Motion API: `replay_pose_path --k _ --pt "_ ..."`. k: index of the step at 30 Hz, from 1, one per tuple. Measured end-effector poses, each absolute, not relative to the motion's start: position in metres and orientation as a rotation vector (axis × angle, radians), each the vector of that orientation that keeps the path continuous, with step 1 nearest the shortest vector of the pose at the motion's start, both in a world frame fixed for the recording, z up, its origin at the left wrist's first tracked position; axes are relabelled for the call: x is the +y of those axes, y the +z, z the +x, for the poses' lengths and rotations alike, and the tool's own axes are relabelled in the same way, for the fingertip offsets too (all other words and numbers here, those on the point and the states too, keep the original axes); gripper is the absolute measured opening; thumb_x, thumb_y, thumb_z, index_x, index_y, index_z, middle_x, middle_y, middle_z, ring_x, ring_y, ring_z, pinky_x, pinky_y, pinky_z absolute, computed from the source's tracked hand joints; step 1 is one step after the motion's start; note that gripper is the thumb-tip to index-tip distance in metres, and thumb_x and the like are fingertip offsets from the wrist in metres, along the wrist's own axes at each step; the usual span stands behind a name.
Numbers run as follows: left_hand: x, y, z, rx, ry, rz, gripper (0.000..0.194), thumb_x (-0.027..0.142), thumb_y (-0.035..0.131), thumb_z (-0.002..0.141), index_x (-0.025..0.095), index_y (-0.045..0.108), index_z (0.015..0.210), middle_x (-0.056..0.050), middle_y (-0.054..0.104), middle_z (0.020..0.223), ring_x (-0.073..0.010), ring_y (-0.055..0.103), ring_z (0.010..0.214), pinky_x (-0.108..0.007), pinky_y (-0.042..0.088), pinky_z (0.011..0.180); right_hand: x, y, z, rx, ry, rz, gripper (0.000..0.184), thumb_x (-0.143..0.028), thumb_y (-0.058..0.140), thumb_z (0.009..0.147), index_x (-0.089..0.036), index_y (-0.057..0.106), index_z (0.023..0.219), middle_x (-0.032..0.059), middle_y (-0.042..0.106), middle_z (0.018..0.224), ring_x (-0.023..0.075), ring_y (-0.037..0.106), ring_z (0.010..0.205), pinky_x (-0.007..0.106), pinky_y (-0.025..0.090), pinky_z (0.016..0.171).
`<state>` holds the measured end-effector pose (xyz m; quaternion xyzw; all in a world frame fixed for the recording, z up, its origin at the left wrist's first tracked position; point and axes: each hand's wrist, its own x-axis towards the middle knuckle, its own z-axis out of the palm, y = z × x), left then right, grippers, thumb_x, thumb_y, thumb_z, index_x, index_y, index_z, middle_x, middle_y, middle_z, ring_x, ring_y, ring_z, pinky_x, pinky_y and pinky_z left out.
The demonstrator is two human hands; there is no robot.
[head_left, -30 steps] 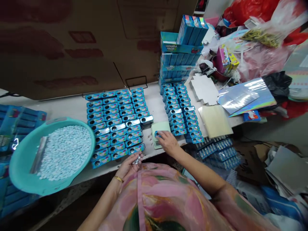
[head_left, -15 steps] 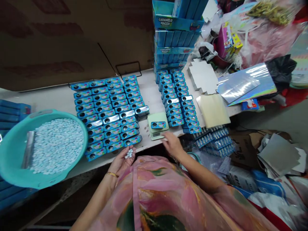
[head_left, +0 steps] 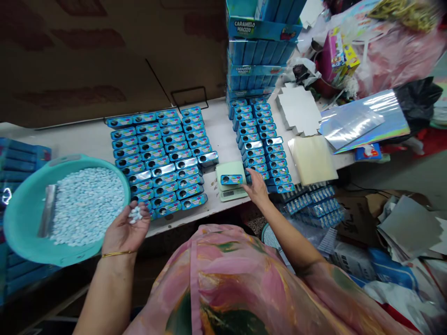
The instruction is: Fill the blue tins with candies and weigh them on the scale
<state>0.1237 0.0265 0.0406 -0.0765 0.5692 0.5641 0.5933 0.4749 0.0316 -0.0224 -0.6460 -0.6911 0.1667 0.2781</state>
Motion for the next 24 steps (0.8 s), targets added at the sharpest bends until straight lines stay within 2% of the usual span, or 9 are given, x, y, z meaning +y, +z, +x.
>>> replay_pose_path --k 4,7,11,15,18,20,24 --pt "0.018 0.034 0.16 1.311 1.101 -0.182 0.022 0.005 0.036 0.08 0.009 0.058 0.078 -0.009 0.061 0.072 -0.0124 0.06 0.066 -0.02 0.053 0.055 0.02 -0.003 0.46 -1.837 0.399 -1.645 0.037 -0.027 0.049 0.079 -0.016 0.045 0.114 0.0102 0.054 0.107 0.0204 0.047 0.103 0.038 0.038 0.088" --pt "0.011 0.029 0.192 1.248 0.914 -0.161 0.023 0.002 0.038 0.078 0.007 0.06 0.083 -0.012 0.063 0.077 -0.0136 0.062 0.067 -0.021 0.053 0.058 0.008 0.012 0.444 -1.986 0.481 -1.511 0.031 -0.025 0.046 0.081 -0.019 0.048 0.111 0.0079 0.055 0.105 0.0187 0.047 0.101 0.035 0.039 0.087" --pt "0.006 0.023 0.217 1.156 0.738 -0.158 0.023 0.002 0.042 0.077 0.007 0.06 0.089 -0.012 0.064 0.076 -0.0148 0.062 0.066 -0.023 0.053 0.058 0.008 0.007 0.445 -1.932 0.42 -1.708 0.038 -0.024 0.044 0.081 -0.016 0.042 0.118 0.0106 0.052 0.11 0.0213 0.043 0.105 0.039 0.036 0.089" --pt "0.012 0.016 0.225 1.12 0.724 -0.187 0.02 0.007 0.043 0.079 0.007 0.06 0.088 -0.012 0.064 0.074 -0.0151 0.062 0.066 -0.025 0.054 0.059 0.028 -0.02 0.457 -2.02 0.417 -1.845 0.052 -0.022 0.052 0.076 -0.014 0.035 0.125 0.0122 0.046 0.12 0.0253 0.038 0.11 0.041 0.033 0.088" --pt "0.023 0.011 0.232 1.115 0.75 -0.175 0.016 0.011 0.044 0.08 0.006 0.06 0.081 -0.011 0.063 0.071 -0.0141 0.061 0.064 -0.022 0.053 0.055 0.042 -0.027 0.453 -2.128 0.482 -1.785 0.042 -0.02 0.052 0.076 -0.016 0.045 0.117 0.0098 0.053 0.109 0.0242 0.043 0.101 0.037 0.035 0.082" --pt "0.031 0.007 0.238 1.119 0.758 -0.173 0.017 0.012 0.044 0.08 0.006 0.059 0.079 -0.011 0.062 0.069 -0.0135 0.061 0.062 -0.02 0.051 0.052 0.045 -0.016 0.445 -2.154 0.477 -1.729 0.035 -0.023 0.05 0.078 -0.016 0.049 0.113 0.0089 0.055 0.102 0.0228 0.045 0.093 0.035 0.036 0.078" --pt "0.044 0.001 0.253 1.08 0.811 -0.214 0.02 0.015 0.041 0.082 0.008 0.058 0.074 -0.008 0.061 0.064 -0.0123 0.059 0.058 -0.022 0.051 0.053 0.037 0.03 0.428 -2.327 0.314 -1.55 0.039 -0.027 0.045 0.081 -0.017 0.045 0.119 0.0089 0.054 0.101 0.0226 0.043 0.09 0.035 0.034 0.077"
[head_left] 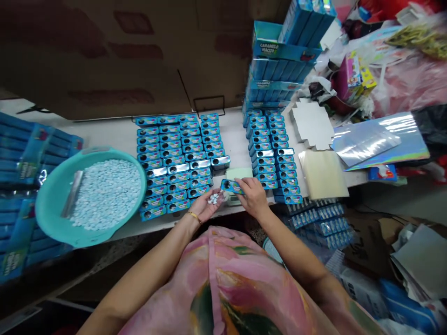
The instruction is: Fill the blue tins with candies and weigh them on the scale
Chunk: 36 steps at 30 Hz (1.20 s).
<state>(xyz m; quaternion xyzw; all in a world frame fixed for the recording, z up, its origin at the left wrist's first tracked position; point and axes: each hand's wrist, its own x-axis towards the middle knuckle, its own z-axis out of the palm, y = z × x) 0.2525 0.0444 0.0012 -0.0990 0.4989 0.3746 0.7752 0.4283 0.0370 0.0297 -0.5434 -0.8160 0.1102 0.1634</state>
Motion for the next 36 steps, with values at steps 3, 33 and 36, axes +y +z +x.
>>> replay_pose_path --k 3,33,36 --pt "0.051 -0.003 0.262 1.01 0.873 -0.22 0.018 0.016 0.043 0.082 0.01 0.056 0.07 -0.004 0.058 0.059 -0.011 0.056 0.052 -0.023 0.05 0.052 0.032 0.054 0.42 -2.521 0.17 -1.424 0.035 -0.022 0.038 0.084 -0.02 0.045 0.119 0.0091 0.054 0.099 0.0219 0.042 0.09 0.036 0.031 0.077" --pt "0.036 0.003 0.239 1.081 0.802 -0.269 0.017 0.012 0.043 0.08 0.007 0.06 0.081 -0.01 0.061 0.065 -0.0132 0.06 0.058 -0.021 0.051 0.049 0.045 -0.029 0.455 -1.907 0.569 -1.642 0.032 -0.023 0.052 0.076 -0.017 0.05 0.107 0.0084 0.055 0.101 0.0203 0.049 0.097 0.035 0.04 0.083" --pt "0.025 0.006 0.23 1.097 0.798 -0.275 0.019 0.012 0.041 0.081 0.007 0.059 0.083 -0.01 0.062 0.067 -0.013 0.06 0.058 -0.022 0.052 0.05 0.035 -0.017 0.466 -1.877 0.511 -1.63 0.036 -0.025 0.052 0.077 -0.019 0.049 0.112 0.0086 0.052 0.11 0.0192 0.046 0.104 0.036 0.038 0.089"
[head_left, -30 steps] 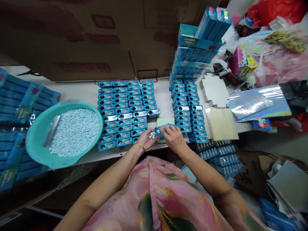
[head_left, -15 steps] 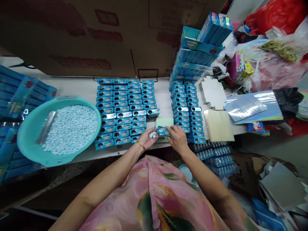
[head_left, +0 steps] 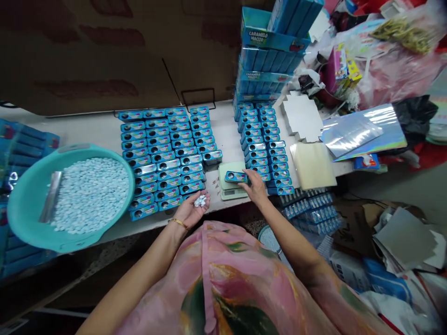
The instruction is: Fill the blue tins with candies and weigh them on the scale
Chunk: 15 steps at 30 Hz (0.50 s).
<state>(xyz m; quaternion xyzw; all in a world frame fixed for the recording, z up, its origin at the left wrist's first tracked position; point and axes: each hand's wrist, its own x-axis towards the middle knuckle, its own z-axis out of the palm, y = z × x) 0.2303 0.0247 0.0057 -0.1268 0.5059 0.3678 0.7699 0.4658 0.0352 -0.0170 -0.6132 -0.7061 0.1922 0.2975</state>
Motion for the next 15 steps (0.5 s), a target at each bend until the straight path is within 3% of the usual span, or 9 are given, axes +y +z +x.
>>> replay_pose_path --k 5,15 --pt "0.011 0.01 0.219 1.127 0.809 -0.287 0.019 0.009 0.04 0.081 0.007 0.059 0.086 -0.009 0.062 0.069 -0.012 0.06 0.058 -0.021 0.052 0.053 0.016 0.008 0.489 -1.58 0.37 -1.692 0.027 -0.028 0.047 0.08 -0.019 0.055 0.105 0.0077 0.056 0.105 0.0175 0.048 0.102 0.036 0.039 0.09" --pt "0.011 0.014 0.218 1.134 0.801 -0.267 0.023 0.006 0.039 0.081 0.006 0.058 0.095 -0.01 0.062 0.071 -0.0123 0.06 0.059 -0.02 0.052 0.052 0.013 0.009 0.506 -1.305 0.313 -1.739 0.021 -0.027 0.045 0.081 -0.016 0.061 0.089 0.0068 0.06 0.089 0.0155 0.054 0.087 0.033 0.043 0.081"
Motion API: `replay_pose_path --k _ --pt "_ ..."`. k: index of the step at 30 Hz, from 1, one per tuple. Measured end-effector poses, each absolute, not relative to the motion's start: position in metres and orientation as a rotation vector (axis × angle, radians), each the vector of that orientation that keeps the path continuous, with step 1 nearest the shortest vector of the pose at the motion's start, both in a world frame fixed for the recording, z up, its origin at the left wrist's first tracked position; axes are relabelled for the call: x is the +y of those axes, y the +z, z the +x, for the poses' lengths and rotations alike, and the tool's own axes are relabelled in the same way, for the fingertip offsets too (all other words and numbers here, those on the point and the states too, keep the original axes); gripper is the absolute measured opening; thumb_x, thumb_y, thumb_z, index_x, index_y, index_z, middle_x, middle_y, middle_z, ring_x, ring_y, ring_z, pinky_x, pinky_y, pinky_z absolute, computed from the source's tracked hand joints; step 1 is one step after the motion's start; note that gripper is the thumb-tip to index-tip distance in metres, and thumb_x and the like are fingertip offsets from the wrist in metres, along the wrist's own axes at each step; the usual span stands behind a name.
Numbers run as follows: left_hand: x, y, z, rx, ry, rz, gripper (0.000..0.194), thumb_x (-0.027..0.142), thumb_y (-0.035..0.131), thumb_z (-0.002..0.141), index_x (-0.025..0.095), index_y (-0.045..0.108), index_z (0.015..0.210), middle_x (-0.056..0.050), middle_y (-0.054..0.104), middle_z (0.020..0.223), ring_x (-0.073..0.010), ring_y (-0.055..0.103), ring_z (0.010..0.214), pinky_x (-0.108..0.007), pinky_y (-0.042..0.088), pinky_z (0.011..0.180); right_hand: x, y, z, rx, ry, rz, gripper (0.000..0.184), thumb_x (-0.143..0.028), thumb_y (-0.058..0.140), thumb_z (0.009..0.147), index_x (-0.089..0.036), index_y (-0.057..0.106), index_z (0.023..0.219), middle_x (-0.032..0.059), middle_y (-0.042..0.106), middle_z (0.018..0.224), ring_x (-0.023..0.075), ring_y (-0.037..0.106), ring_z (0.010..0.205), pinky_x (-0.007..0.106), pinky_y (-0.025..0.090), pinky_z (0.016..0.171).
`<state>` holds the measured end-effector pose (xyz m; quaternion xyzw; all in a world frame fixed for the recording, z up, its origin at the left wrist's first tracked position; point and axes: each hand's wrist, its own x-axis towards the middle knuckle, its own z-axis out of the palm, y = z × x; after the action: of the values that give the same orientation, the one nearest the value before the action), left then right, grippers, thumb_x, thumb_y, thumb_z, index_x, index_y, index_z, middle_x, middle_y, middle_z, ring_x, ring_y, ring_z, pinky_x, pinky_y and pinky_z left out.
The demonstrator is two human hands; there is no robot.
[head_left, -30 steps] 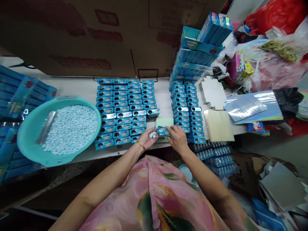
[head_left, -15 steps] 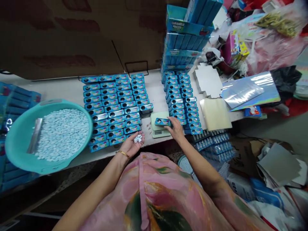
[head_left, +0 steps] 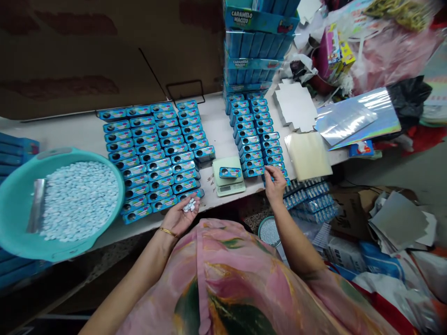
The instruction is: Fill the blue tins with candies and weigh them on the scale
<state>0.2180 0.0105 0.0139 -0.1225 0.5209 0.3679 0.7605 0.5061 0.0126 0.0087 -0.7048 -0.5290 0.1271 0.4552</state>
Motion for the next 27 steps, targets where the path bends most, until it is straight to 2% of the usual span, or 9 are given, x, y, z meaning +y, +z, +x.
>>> replay_pose_path --k 7,11,15,17,22,27 --pt "0.008 0.009 0.213 1.127 0.793 -0.255 0.023 0.007 0.04 0.081 0.007 0.057 0.096 -0.01 0.062 0.073 -0.0128 0.061 0.06 -0.021 0.052 0.051 0.021 0.008 0.493 -1.467 0.367 -1.704 0.024 -0.029 0.049 0.079 -0.019 0.057 0.099 0.007 0.057 0.099 0.0162 0.051 0.097 0.033 0.042 0.085" --pt "0.009 0.008 0.213 1.126 0.787 -0.224 0.021 0.005 0.041 0.079 0.006 0.058 0.092 -0.011 0.062 0.074 -0.0128 0.061 0.061 -0.02 0.052 0.052 0.033 0.005 0.479 -1.772 0.391 -1.706 0.043 -0.035 0.055 0.075 -0.019 0.048 0.114 0.0085 0.05 0.113 0.0197 0.043 0.108 0.037 0.035 0.093" --pt "0.012 0.007 0.212 1.118 0.786 -0.209 0.02 0.004 0.042 0.079 0.005 0.058 0.09 -0.011 0.063 0.074 -0.0133 0.061 0.062 -0.02 0.052 0.053 0.048 0.002 0.464 -2.083 0.411 -1.728 0.055 -0.038 0.055 0.074 -0.018 0.039 0.123 0.0099 0.043 0.122 0.024 0.038 0.111 0.039 0.034 0.09" --pt "0.013 0.007 0.21 1.116 0.79 -0.208 0.02 0.004 0.042 0.078 0.005 0.058 0.09 -0.011 0.063 0.074 -0.0136 0.061 0.062 -0.02 0.052 0.052 0.053 0.0 0.457 -2.217 0.404 -1.763 0.053 -0.036 0.054 0.075 -0.019 0.038 0.123 0.01 0.044 0.121 0.0253 0.039 0.108 0.039 0.036 0.086" --pt "0.016 0.013 0.205 1.14 0.794 -0.23 0.024 0.003 0.042 0.078 0.006 0.057 0.096 -0.011 0.063 0.075 -0.013 0.061 0.059 -0.02 0.051 0.05 0.074 -0.001 0.449 -2.426 0.355 -1.769 0.038 -0.029 0.048 0.081 -0.016 0.046 0.116 0.0093 0.055 0.103 0.0228 0.045 0.091 0.034 0.039 0.076" --pt "0.016 0.02 0.191 1.184 0.863 -0.239 0.025 0.003 0.041 0.078 0.007 0.055 0.098 -0.01 0.063 0.075 -0.0122 0.061 0.058 -0.02 0.051 0.049 0.159 0.011 0.444 -2.29 0.12 -1.817 0.039 -0.029 0.043 0.083 -0.014 0.043 0.118 0.0107 0.052 0.108 0.0238 0.043 0.093 0.034 0.037 0.078"
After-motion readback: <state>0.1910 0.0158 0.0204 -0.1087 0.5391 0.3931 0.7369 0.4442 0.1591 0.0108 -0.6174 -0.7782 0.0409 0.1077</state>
